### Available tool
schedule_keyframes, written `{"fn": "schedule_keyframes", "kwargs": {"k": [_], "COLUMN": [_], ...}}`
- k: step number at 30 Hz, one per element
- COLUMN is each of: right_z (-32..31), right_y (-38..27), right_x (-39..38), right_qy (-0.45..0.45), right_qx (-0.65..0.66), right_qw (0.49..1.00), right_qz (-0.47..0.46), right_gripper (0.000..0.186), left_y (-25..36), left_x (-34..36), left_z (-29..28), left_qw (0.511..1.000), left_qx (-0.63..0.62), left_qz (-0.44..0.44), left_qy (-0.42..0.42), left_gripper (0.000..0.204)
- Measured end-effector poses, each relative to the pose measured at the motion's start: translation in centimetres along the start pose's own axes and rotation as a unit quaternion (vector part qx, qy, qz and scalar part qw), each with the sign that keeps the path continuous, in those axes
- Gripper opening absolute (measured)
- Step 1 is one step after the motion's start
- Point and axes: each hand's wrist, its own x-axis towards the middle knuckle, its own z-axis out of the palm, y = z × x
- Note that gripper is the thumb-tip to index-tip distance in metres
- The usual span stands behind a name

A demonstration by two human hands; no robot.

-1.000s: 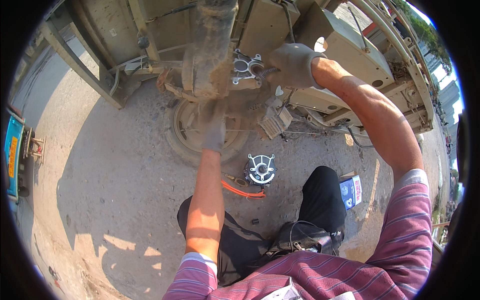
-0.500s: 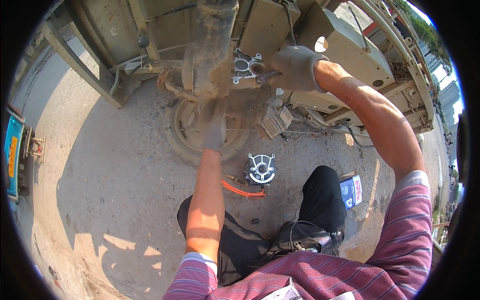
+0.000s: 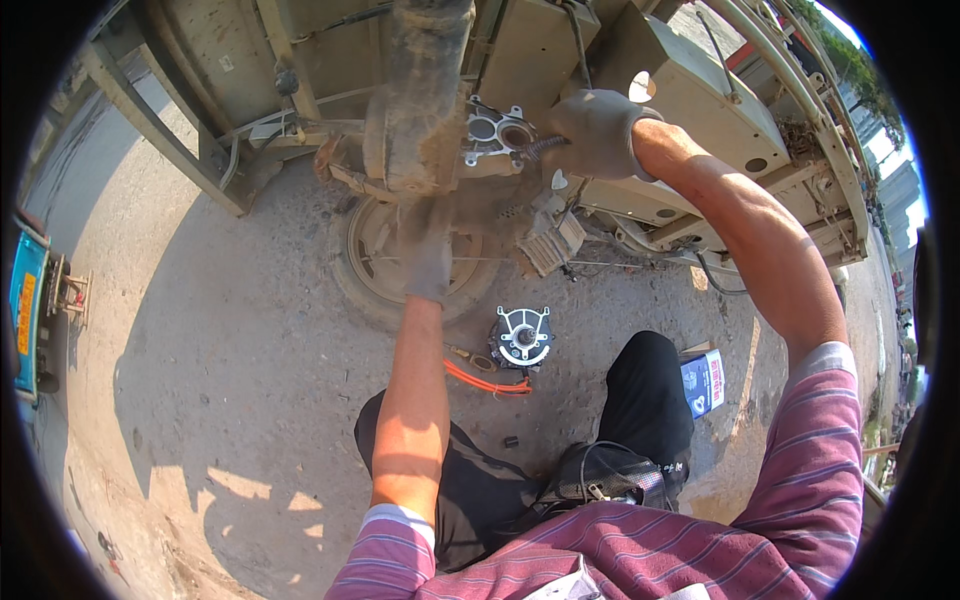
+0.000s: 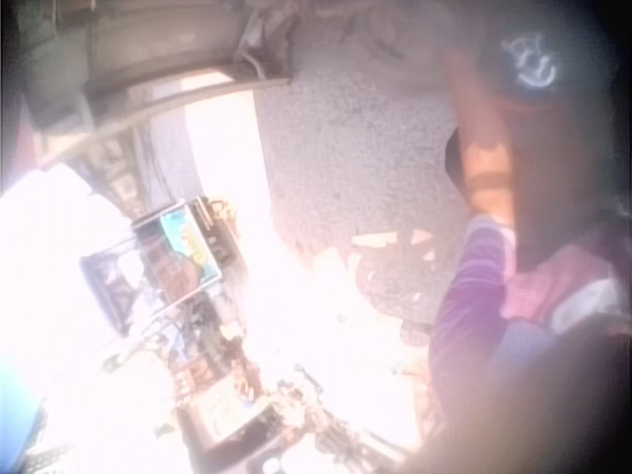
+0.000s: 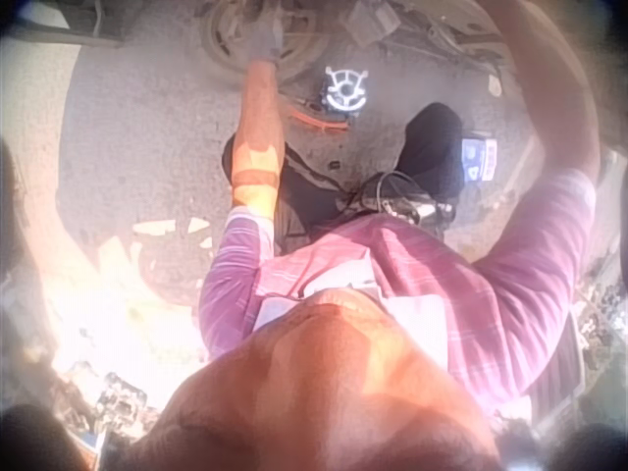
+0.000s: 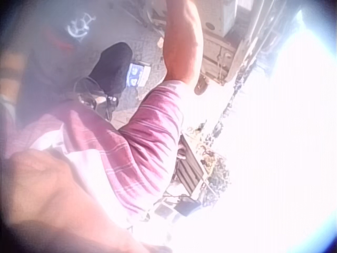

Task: The person positions a new electric motor under a vehicle, aligns it with the mounting points, and secures it using bolts. The person then cleans the surrounding area with a wire brush.

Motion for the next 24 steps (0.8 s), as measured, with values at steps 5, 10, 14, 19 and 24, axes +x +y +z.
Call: {"fn": "schedule_keyframes", "kwargs": {"k": [5,10,14,19,24], "right_z": [-0.04,-0.09,-0.07,-0.07,-0.26], "right_y": [-0.06,-0.08,-0.15,-0.15,-0.14], "right_x": [-0.06,-0.03,-0.12,-0.25,-0.20], "right_qy": [-0.007,-0.009,-0.007,-0.017,-0.013], "right_qx": [0.002,-0.004,-0.001,0.001,-0.011], "right_qw": [1.000,1.000,1.000,1.000,1.000], "right_qz": [-0.001,-0.011,-0.009,-0.003,-0.014], "right_gripper": [0.040,0.041,0.042,0.044,0.042], "left_y": [0.01,0.21,0.22,0.02,-0.19], "left_x": [0.05,0.14,0.17,0.23,0.24], "left_z": [-0.09,-0.15,-0.09,-0.04,-0.14], "left_qw": [1.000,1.000,1.000,1.000,1.000], "left_qx": [0.018,0.014,0.012,-0.003,-0.009], "left_qz": [0.006,0.005,0.008,0.000,0.008], "left_qy": [0.000,-0.011,-0.007,-0.003,-0.010], "left_gripper": [0.036,0.034,0.035,0.033,0.033]}}
